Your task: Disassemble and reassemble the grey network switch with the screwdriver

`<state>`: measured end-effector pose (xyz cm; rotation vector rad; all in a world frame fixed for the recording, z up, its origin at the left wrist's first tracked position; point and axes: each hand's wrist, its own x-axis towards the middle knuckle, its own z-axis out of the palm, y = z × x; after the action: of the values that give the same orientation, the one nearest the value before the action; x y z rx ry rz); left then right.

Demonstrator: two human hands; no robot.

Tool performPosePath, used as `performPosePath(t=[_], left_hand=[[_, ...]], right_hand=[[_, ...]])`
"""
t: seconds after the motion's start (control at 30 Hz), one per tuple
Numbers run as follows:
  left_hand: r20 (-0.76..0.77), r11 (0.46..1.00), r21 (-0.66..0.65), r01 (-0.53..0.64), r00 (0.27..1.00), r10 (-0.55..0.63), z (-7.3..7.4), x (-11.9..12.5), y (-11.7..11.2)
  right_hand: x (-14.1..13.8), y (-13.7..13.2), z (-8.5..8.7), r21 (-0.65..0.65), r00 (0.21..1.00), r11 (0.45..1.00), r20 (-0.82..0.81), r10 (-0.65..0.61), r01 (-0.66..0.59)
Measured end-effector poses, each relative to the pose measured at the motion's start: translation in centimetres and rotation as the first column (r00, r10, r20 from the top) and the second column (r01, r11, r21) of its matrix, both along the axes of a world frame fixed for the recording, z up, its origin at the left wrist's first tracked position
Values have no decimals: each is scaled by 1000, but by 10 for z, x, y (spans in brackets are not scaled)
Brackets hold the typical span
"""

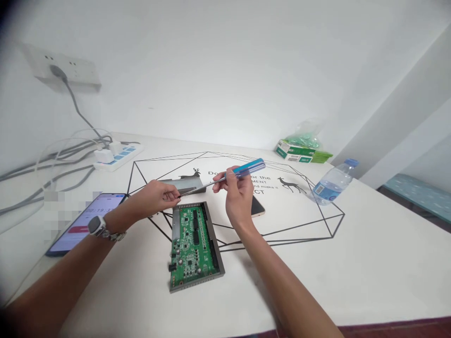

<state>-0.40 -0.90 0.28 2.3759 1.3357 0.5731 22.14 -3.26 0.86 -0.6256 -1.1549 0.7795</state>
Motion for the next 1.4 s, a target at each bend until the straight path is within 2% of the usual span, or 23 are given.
performPosePath(t=[0.37, 0.57, 0.83, 1.4], left_hand=[[-97, 998, 53, 46, 994, -41, -3, 3, -2], [-46, 998, 40, 51, 998, -49, 0, 3, -4], [32, 1000, 0, 20, 999, -20, 1, -1, -2], [56, 999, -1, 43, 997, -43, 0, 1, -4]], right_hand=[[-4, -5, 5, 33, 992, 996, 97, -81, 78], [-9, -9, 4, -33, 996, 999, 76, -40, 43], [-5, -8, 7, 28, 988, 989, 38, -147, 146], [-2, -4, 6, 22, 992, 992, 13, -125, 124]])
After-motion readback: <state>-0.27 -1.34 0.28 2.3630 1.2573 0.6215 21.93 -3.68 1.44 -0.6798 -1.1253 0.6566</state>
